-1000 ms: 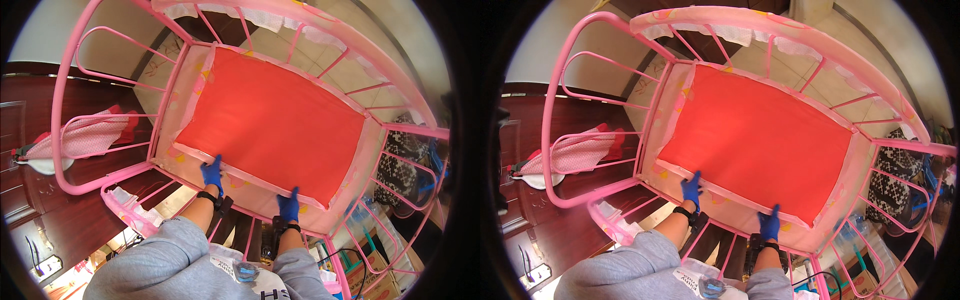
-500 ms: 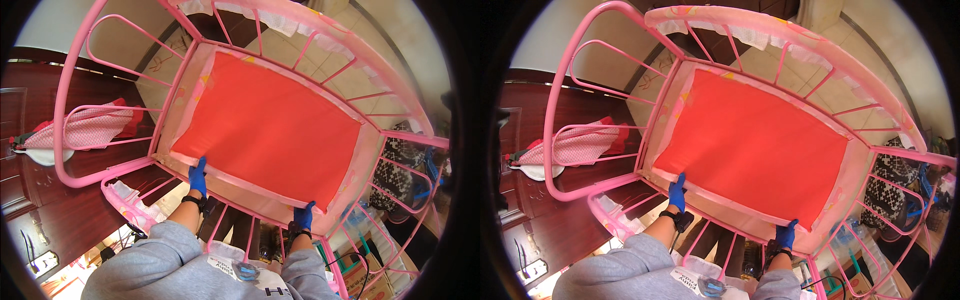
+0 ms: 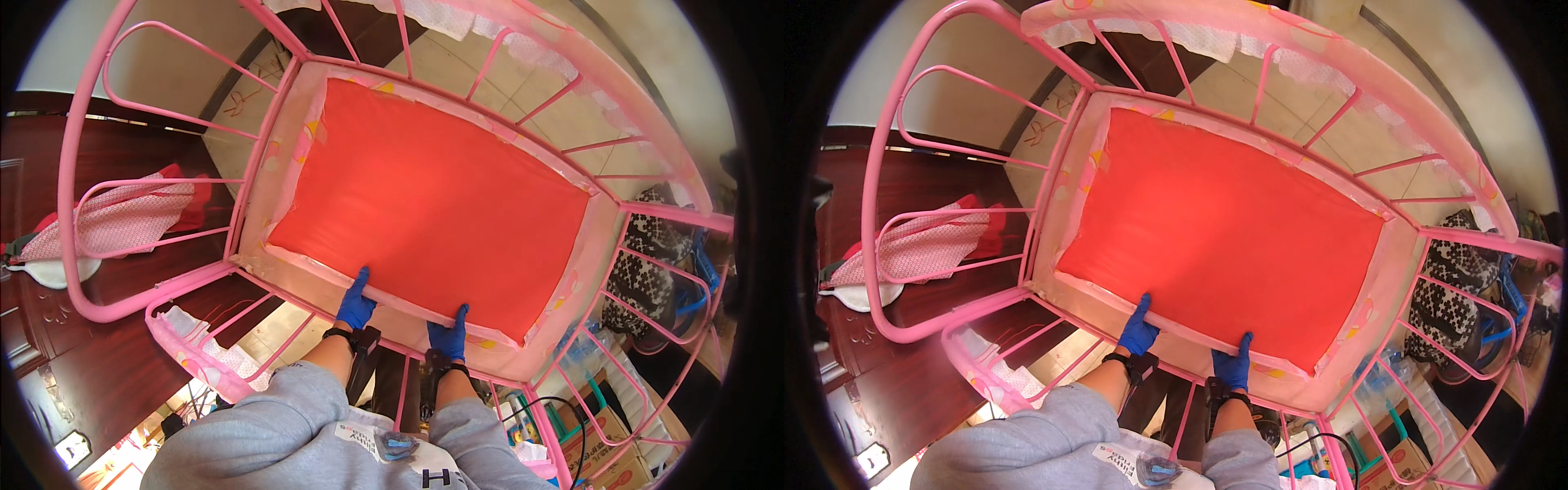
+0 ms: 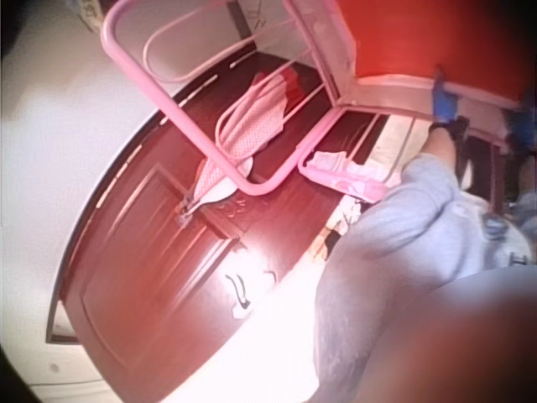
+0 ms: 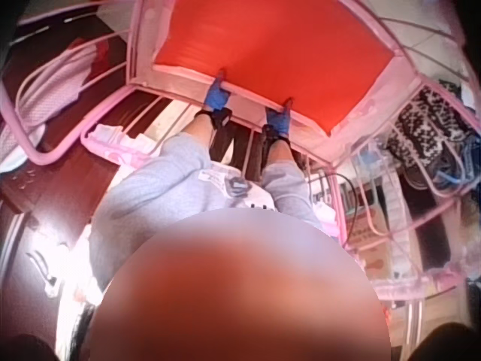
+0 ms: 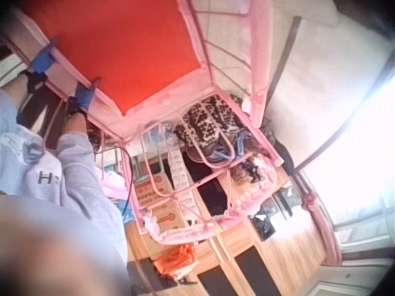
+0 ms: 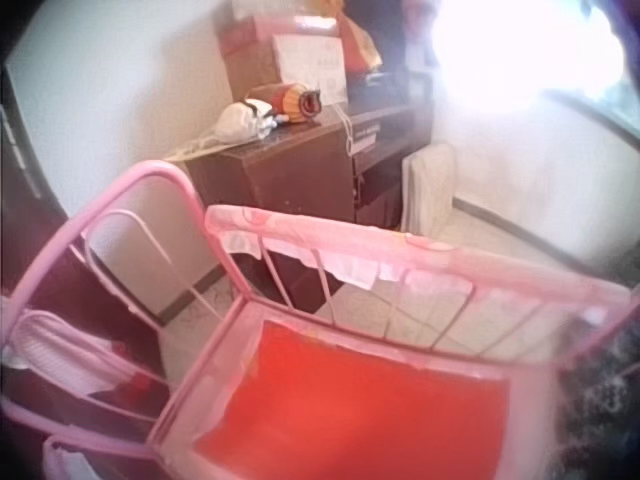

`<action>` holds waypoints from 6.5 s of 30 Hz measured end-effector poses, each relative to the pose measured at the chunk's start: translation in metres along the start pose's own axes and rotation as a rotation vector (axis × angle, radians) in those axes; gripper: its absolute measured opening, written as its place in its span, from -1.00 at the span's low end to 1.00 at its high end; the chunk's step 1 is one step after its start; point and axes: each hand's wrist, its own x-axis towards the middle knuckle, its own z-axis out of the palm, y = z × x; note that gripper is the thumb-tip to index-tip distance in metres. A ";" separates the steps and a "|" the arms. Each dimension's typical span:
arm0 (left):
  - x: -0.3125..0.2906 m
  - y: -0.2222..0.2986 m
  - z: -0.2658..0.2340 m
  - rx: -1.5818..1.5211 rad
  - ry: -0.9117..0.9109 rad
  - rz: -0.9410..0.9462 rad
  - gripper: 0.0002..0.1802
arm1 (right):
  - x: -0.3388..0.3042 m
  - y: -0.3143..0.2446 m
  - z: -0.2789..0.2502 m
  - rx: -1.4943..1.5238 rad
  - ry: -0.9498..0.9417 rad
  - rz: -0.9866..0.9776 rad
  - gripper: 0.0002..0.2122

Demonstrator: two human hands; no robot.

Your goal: The person assembles a pink metal baby crib by inserting a white foam mattress, placing a red fabric liner, and attaching a pink metal canopy frame. They then move the crib to a new position and place a white cushion on the floor nearby.

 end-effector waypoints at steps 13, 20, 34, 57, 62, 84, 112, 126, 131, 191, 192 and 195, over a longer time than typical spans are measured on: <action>-0.026 0.064 0.078 0.888 0.069 -0.586 -0.22 | 0.008 -0.047 0.036 -0.610 0.171 0.640 -0.33; -0.024 0.092 0.155 2.081 -0.250 0.820 -0.48 | -0.001 -0.065 0.121 -1.810 0.060 -0.994 -0.68; -0.037 0.086 0.230 2.538 -0.332 0.544 -0.21 | -0.018 -0.090 0.174 -2.135 -0.011 -0.453 -0.50; -0.655 -0.088 0.326 0.350 -2.536 1.307 -0.49 | -0.494 -0.062 0.025 -1.433 0.228 -0.793 -0.76; -0.709 -0.135 0.281 0.256 -2.704 1.055 -0.52 | -0.537 -0.055 -0.035 -1.260 0.354 -0.650 -0.71; -0.815 -0.181 0.181 -0.056 -3.285 0.080 -0.61 | -0.638 0.099 -0.135 -1.037 1.051 -0.972 -0.74; -0.647 -0.254 0.040 1.674 -2.259 -0.850 -0.56 | -0.652 0.128 -0.048 -0.340 0.589 -1.418 -0.80; -0.645 -0.295 -0.029 1.745 -2.874 -0.759 -0.30 | -0.679 0.175 -0.092 -0.235 0.954 -1.473 -0.77; -0.691 -0.261 -0.028 2.419 -1.994 -1.595 -0.63 | -0.733 0.185 -0.133 0.790 0.570 -1.852 -0.55; -0.739 -0.197 -0.101 1.334 -3.593 -1.373 -0.64 | -0.801 0.220 -0.121 0.781 0.147 -2.061 -0.46; -0.735 -0.204 -0.096 1.474 -3.538 -1.346 -0.62 | -0.798 0.219 -0.124 0.752 0.166 -2.025 -0.49; -0.716 -0.232 -0.080 1.490 -3.295 -1.436 -0.57 | -0.783 0.240 -0.130 0.664 0.281 -1.897 -0.50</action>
